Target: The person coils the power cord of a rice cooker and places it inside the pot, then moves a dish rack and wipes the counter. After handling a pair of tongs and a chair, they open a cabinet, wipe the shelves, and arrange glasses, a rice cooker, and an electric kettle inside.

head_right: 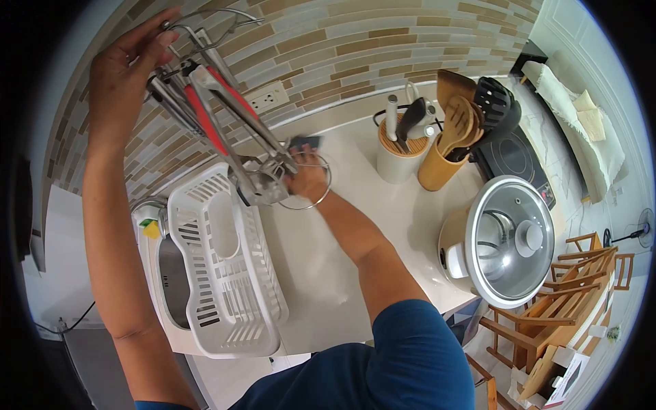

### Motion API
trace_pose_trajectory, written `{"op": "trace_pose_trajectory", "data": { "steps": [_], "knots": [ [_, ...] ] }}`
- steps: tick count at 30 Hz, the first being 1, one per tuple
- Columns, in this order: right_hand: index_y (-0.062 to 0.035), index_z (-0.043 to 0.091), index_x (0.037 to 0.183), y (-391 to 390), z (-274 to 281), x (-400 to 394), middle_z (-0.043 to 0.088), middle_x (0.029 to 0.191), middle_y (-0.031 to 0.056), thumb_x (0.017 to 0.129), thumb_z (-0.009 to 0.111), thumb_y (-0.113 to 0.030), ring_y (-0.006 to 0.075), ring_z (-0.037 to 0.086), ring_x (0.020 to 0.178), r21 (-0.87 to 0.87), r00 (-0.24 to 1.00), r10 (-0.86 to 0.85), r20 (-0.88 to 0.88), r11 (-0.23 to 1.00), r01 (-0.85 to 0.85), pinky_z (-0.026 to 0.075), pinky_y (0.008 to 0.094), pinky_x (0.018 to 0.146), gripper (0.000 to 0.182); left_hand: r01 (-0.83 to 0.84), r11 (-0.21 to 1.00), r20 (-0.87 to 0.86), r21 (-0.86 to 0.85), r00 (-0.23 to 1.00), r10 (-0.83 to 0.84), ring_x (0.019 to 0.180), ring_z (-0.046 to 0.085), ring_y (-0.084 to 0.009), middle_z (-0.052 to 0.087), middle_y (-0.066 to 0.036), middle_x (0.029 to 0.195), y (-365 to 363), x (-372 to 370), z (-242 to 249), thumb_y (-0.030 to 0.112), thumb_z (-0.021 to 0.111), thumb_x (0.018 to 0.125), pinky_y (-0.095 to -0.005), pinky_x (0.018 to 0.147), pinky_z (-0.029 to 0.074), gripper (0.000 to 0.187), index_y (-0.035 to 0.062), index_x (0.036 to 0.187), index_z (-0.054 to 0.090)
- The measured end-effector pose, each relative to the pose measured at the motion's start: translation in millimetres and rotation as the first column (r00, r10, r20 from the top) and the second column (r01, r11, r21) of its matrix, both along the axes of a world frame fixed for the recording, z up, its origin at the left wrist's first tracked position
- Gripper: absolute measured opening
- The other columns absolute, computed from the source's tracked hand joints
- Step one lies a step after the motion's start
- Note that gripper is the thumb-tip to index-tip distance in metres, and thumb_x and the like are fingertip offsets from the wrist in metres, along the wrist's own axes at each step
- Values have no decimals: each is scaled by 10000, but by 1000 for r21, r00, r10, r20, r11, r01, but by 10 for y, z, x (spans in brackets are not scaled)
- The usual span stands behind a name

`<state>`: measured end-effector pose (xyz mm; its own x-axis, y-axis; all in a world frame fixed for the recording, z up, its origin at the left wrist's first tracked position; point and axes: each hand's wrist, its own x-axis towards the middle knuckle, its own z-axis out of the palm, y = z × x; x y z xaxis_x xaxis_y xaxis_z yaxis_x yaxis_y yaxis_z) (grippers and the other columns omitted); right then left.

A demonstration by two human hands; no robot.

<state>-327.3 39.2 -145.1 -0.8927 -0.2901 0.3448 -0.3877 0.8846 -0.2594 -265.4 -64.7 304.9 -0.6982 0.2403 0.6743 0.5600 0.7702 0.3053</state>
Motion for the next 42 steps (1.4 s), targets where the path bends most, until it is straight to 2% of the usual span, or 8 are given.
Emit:
{"op": "trace_pose_trajectory", "data": {
  "steps": [3, 8, 10, 13, 19, 24, 35, 42],
  "knots": [
    [-57, 401, 1339, 240, 276, 50, 388, 1392, 112, 830, 520, -450, 343, 338, 1284, -46, 990, 132, 48, 990, -130, 189, 491, 1091, 654, 65, 998, 52, 11, 997, -65, 791, 618, -74, 681, -18, 972, -78, -118, -5, 250, 623, 873, -210, 742, 479, 284, 179, 1147, 651],
    [55, 331, 1336, 914, 299, -283, 381, 1362, 222, 889, 401, -432, 358, 365, 1257, 81, 832, -506, 228, 861, 502, 216, 484, 1076, 665, 112, 994, 15, 9, 994, -112, 861, 630, -94, 683, -34, 993, -236, -258, 29, 251, 620, 868, -229, 753, 473, 286, 190, 1145, 653],
    [83, 281, 1357, 988, 316, -374, 292, 1422, 253, 877, 428, -444, 407, 247, 1332, 181, 712, -670, 212, 743, 645, 158, 482, 1106, 728, 213, 904, 230, 370, 922, -312, 757, 587, -99, 636, -40, 872, -510, -422, 177, 80, 627, 857, -224, 711, 498, 251, 28, 1103, 632],
    [67, 318, 1353, 855, 354, -345, 246, 1443, 265, 903, 394, -402, 417, 216, 1345, 226, 789, -593, 159, 800, 556, 116, 496, 1112, 654, -55, 998, -253, -14, 966, 50, 736, 584, -101, 634, -30, 863, 216, 159, -32, 89, 628, 858, -228, 700, 493, 245, 28, 1095, 635],
    [-104, 440, 1328, 140, 315, -85, 326, 1427, 183, 840, 509, -377, 399, 278, 1319, -147, 987, -20, 159, 988, 43, 159, 560, 1082, 564, 129, 983, -11, 132, 992, -129, 730, 577, -92, 630, -30, 829, 84, -41, 83, 83, 625, 857, -232, 683, 486, 232, 29, 1083, 641],
    [-156, 421, 1352, -97, 175, 1088, 343, 1422, 121, 906, 390, -416, 353, 265, 1336, 37, 944, 320, 76, 946, -323, 164, 530, 1094, 517, 29, 998, -149, 60, 989, -19, 697, 589, -87, 646, -37, 818, 314, 133, -16, 67, 633, 846, -225, 662, 489, 228, 24, 1069, 649],
    [-36, 221, 1433, 939, 340, 233, 226, 1464, 232, 909, 361, -398, 421, 189, 1350, 201, 833, -543, 107, 832, 517, 130, 495, 1110, 652, 131, 979, -60, 154, 991, -123, 666, 585, -87, 658, -55, 801, 235, -99, -46, 24, 623, 834, -228, 639, 497, 224, 5, 1055, 652],
    [-47, 247, 1423, 725, 447, 2046, 221, 1462, 237, 897, 426, -418, 442, 222, 1330, 53, 962, 70, 263, 995, -87, 151, 520, 1099, 668, 42, 988, -5, 150, 999, -41, 714, 584, -108, 669, -69, 841, 401, 46, -342, 23, 619, 829, -235, 682, 478, 236, 46, 1059, 670]
  ]
}}
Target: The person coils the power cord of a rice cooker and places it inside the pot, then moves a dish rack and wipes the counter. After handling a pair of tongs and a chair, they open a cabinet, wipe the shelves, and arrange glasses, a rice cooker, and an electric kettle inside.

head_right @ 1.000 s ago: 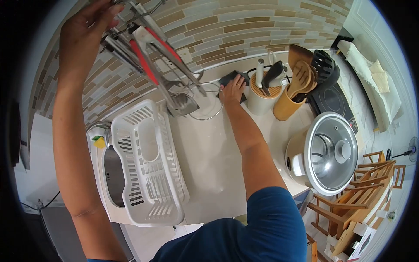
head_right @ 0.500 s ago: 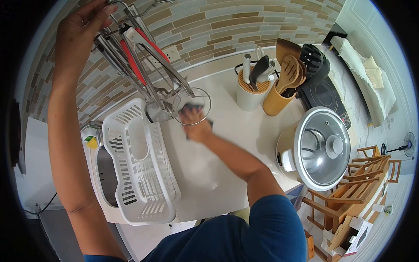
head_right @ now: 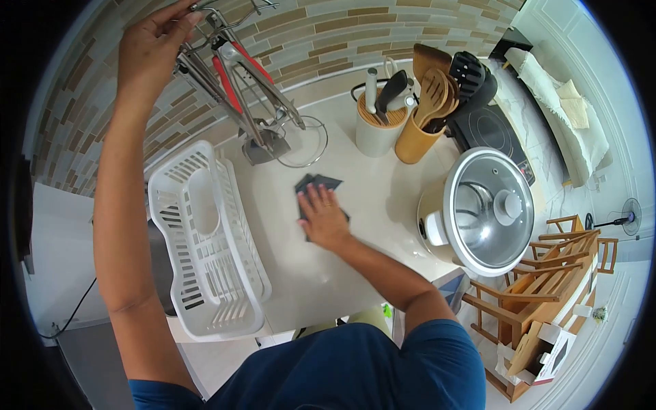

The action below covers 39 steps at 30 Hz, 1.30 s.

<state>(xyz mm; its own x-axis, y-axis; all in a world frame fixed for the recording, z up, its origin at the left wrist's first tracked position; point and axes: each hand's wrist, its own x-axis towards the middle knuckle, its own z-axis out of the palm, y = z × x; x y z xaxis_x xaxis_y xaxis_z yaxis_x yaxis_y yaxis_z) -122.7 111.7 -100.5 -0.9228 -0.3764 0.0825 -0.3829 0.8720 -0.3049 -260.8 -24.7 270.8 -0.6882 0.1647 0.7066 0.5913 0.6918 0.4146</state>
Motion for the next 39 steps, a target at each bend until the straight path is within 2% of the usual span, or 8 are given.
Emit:
{"op": "trace_pose_trajectory", "data": {
  "steps": [6, 15, 18, 22, 27, 32, 37, 39],
  "knots": [
    [-45, 296, 1407, 449, -33, -450, 264, 1440, 244, 897, 424, -431, 428, 236, 1325, 83, 896, -428, -120, 895, 439, 165, 523, 1090, 651, -21, 998, 167, 59, 986, 11, 687, 579, -120, 677, -71, 848, -38, -152, -320, 53, 632, 823, -251, 656, 474, 249, 69, 1069, 672],
    [-61, 324, 1387, -246, 130, 1509, 265, 1450, 207, 864, 510, -406, 427, 259, 1320, -90, 965, 254, 68, 965, -247, 192, 532, 1082, 654, 24, 997, 203, 75, 978, -39, 656, 535, -137, 651, -77, 798, -11, -128, -517, 53, 602, 841, -251, 625, 450, 246, 95, 1072, 676],
    [-68, 320, 1391, 424, 155, 1561, 259, 1449, 217, 850, 523, -426, 435, 261, 1315, 26, 984, 40, 173, 999, -45, 194, 546, 1075, 680, -29, 996, 178, 83, 984, 14, 632, 524, -137, 638, -80, 759, -26, -243, -574, 50, 599, 843, -249, 606, 443, 232, 103, 1051, 688],
    [-38, 261, 1416, 900, 105, 796, 225, 1456, 238, 870, 480, -438, 442, 238, 1319, 106, 948, -298, -116, 945, 310, 161, 538, 1091, 711, -50, 999, 298, 4, 953, 46, 697, 540, -153, 635, -107, 847, 26, -142, -476, 35, 574, 833, -262, 654, 451, 318, 43, 1148, 621],
    [-18, 249, 1417, 720, -74, 192, 213, 1470, 224, 904, 409, -428, 407, 184, 1353, 82, 821, -561, -105, 818, 569, 130, 491, 1113, 676, 22, 994, 132, -105, 991, -7, 929, 619, -118, 680, -63, 1004, -200, -586, -676, 270, 608, 868, -263, 828, 453, 311, 218, 1173, 632],
    [-9, 271, 1406, -161, 91, 1463, 233, 1460, 233, 901, 418, -403, 420, 216, 1342, 18, 994, -108, 11, 994, 108, 155, 504, 1104, 657, 132, 991, 64, 33, 989, -133, 829, 612, -149, 679, -71, 925, -122, -478, -815, 196, 612, 855, -276, 778, 463, 334, 210, 1189, 616],
    [-21, 303, 1393, 715, 78, 2091, 281, 1441, 207, 885, 474, -337, 386, 275, 1322, 41, 901, -431, 48, 902, 429, 183, 496, 1100, 622, 170, 985, 116, -4, 979, -169, 1004, 603, -169, 647, -89, 1099, -138, -420, -853, 211, 610, 861, -282, 890, 438, 417, 223, 1273, 547],
    [-16, 331, 1377, 1172, 0, 2329, 305, 1429, 204, 872, 512, -276, 379, 296, 1313, 5, 844, -537, -15, 844, 537, 202, 487, 1096, 596, 182, 982, -155, -47, 970, -187, 1081, 563, -170, 603, -101, 1181, -138, -412, -865, 192, 605, 864, -289, 926, 411, 447, 182, 1302, 518]
  ]
}}
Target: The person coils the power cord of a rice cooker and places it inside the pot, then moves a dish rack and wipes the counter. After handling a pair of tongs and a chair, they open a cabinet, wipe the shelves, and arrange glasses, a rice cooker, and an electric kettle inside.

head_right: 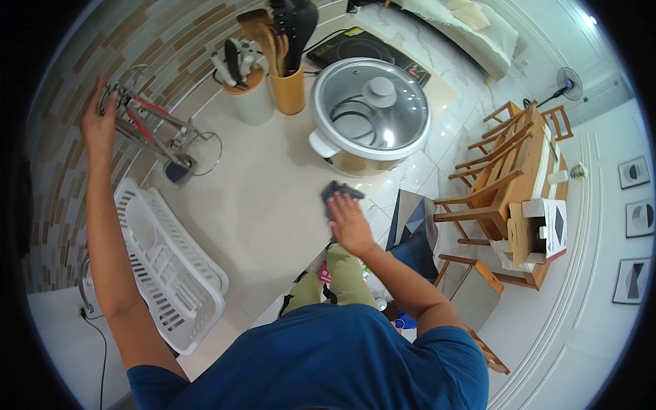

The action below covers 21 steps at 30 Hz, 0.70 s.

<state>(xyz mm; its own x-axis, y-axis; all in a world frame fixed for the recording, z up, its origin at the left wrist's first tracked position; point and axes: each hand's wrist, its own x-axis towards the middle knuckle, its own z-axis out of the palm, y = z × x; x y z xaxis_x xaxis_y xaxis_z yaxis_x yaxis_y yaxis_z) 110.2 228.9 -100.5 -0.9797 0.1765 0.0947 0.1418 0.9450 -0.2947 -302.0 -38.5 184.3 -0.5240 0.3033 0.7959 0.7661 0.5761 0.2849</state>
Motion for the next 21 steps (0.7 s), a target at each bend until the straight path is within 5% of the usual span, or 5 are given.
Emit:
{"op": "trace_pose_trajectory", "data": {
  "steps": [4, 7, 9, 14, 21],
  "knots": [
    [-6, 373, 1348, 661, -86, 238, 360, 1397, 204, 875, 512, -173, 379, 352, 1278, -4, 983, -152, -102, 988, 152, 256, 455, 1082, 521, -57, 998, -291, 18, 955, 60, 1055, 551, -159, 597, -101, 1167, 194, 559, 147, 156, 592, 870, -293, 929, 400, 434, 138, 1298, 519],
    [18, 545, 1164, 1163, -112, 433, 538, 1191, 244, 940, 432, -218, 387, 527, 1080, -318, 885, -443, -141, 867, 383, 418, 414, 927, 345, 198, 974, 166, 107, 963, -214, 931, 565, -154, 618, -77, 1073, 516, 1000, -135, 107, 560, 884, -272, 864, 432, 352, 108, 1236, 566],
    [53, 621, 947, 1539, 79, 428, 631, 882, 249, 963, 394, -292, 383, 600, 824, -512, 637, -769, -56, 570, 642, 452, 418, 748, 413, 357, 924, 656, 137, 666, -355, 898, 569, -124, 613, -76, 1142, 793, 1292, -540, 151, 571, 893, -264, 829, 448, 257, 63, 1131, 614],
    [19, 568, 1033, 2669, 583, -127, 615, 822, 88, 973, 411, -338, 153, 580, 674, -976, 666, -732, -145, 215, 24, 492, 278, 624, 394, 108, 936, 937, 334, -149, -316, 910, 573, -184, 483, -114, 1299, 1803, 2144, -1336, 242, 517, 935, -318, 776, 523, 547, 28, 1398, 316],
    [33, 592, 1055, 2801, 1267, -861, 632, 869, 71, 961, 466, -307, 113, 579, 698, -991, 832, -544, -109, 128, -47, 481, 247, 645, 374, -183, 757, 756, 628, -87, -648, 841, 589, -157, 543, -43, 921, 2175, 2443, -1608, 111, 459, 949, -325, 767, 553, 600, 35, 1446, 131]
  ]
}}
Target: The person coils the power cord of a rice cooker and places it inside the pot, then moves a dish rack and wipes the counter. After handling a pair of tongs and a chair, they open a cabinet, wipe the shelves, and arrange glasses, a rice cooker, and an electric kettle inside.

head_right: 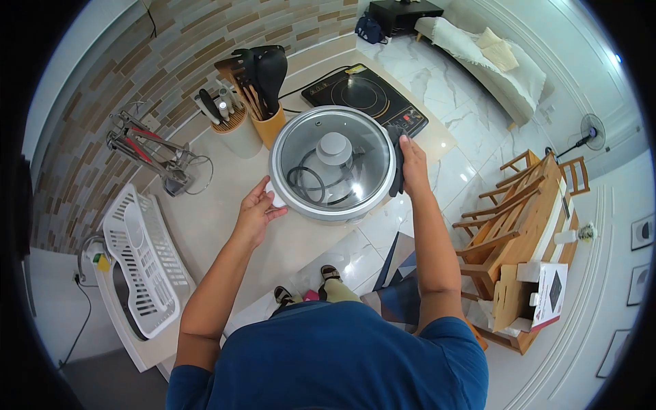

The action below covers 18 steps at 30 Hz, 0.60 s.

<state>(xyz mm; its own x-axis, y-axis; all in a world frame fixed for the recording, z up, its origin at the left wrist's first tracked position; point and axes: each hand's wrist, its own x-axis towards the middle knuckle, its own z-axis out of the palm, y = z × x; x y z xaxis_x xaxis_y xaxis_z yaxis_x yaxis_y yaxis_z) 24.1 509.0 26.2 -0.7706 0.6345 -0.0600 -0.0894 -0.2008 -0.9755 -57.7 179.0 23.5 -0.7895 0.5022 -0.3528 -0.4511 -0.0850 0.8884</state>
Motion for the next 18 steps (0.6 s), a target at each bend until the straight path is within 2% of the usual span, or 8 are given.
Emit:
{"op": "trace_pose_trajectory", "data": {
  "steps": [2, 4, 6, 7, 12, 15, 16, 18],
  "knots": [
    [29, 591, 1053, -21, 2, -51, 635, 859, 57, 959, 476, -303, 101, 584, 697, 21, 995, 93, 17, 995, -94, 483, 240, 645, 364, -56, 998, -1, 11, 998, 56, 814, 592, -147, 542, -32, 881, -14, 48, 42, 91, 465, 942, -315, 750, 557, 605, 32, 1445, 133],
    [30, 599, 1034, -138, 41, -31, 636, 852, 46, 962, 473, -295, 97, 578, 699, -41, 991, 133, 30, 990, -131, 477, 233, 645, 355, -118, 993, 5, 15, 993, 118, 787, 595, -137, 540, -21, 841, -102, 124, 59, 70, 471, 935, -304, 733, 561, 611, 29, 1443, 134],
    [28, 609, 1004, -266, 6, -57, 633, 837, 37, 963, 473, -293, 88, 568, 697, -6, 970, 241, 26, 970, -241, 467, 222, 648, 351, -177, 984, -18, 2, 984, 177, 777, 597, -139, 542, -12, 813, -289, 143, 59, 62, 475, 930, -298, 712, 565, 622, 27, 1444, 127],
    [2, 600, 967, -365, -10, -70, 626, 811, 32, 953, 488, -320, 88, 562, 666, -39, 964, 266, 2, 963, -266, 466, 227, 618, 341, -207, 978, -28, -22, 978, 206, 773, 595, -130, 551, -8, 817, -397, 159, 67, 61, 477, 925, -293, 706, 564, 620, 38, 1445, 140],
    [8, 606, 994, -747, 95, -82, 601, 741, 11, 949, 500, -303, 70, 538, 615, -94, 902, 430, 29, 900, -426, 445, 215, 573, 332, -377, 922, -61, -89, 926, 373, 760, 585, -108, 570, -10, 833, -969, 286, 125, 62, 476, 917, -280, 681, 552, 602, 57, 1444, 185],
    [-5, 610, 987, -723, 14, -160, 579, 718, 9, 952, 500, -294, 68, 512, 574, 50, 928, 373, -5, 927, -372, 415, 215, 503, 311, -438, 891, -86, -116, 898, 431, 743, 569, -88, 576, 9, 836, -1275, 395, 115, 57, 480, 912, -273, 667, 540, 609, 58, 1445, 184],
    [-5, 610, 987, -715, -48, -188, 579, 718, 9, 952, 500, -294, 68, 512, 574, 45, 918, 396, -4, 917, -396, 415, 215, 503, 311, -461, 879, -86, -121, 887, 453, 743, 569, -88, 576, 9, 836, -1363, 439, 103, 57, 480, 912, -273, 667, 540, 609, 58, 1445, 184],
    [-11, 609, 928, -683, -135, -260, 537, 674, -6, 950, 509, -296, 56, 475, 603, 190, 929, 356, 105, 909, -370, 389, 209, 525, 302, -509, 851, -109, -133, 861, 497, 739, 569, -81, 584, 14, 840, -1500, 498, 99, 63, 485, 915, -266, 659, 534, 612, 59, 1446, 181]
  ]
}}
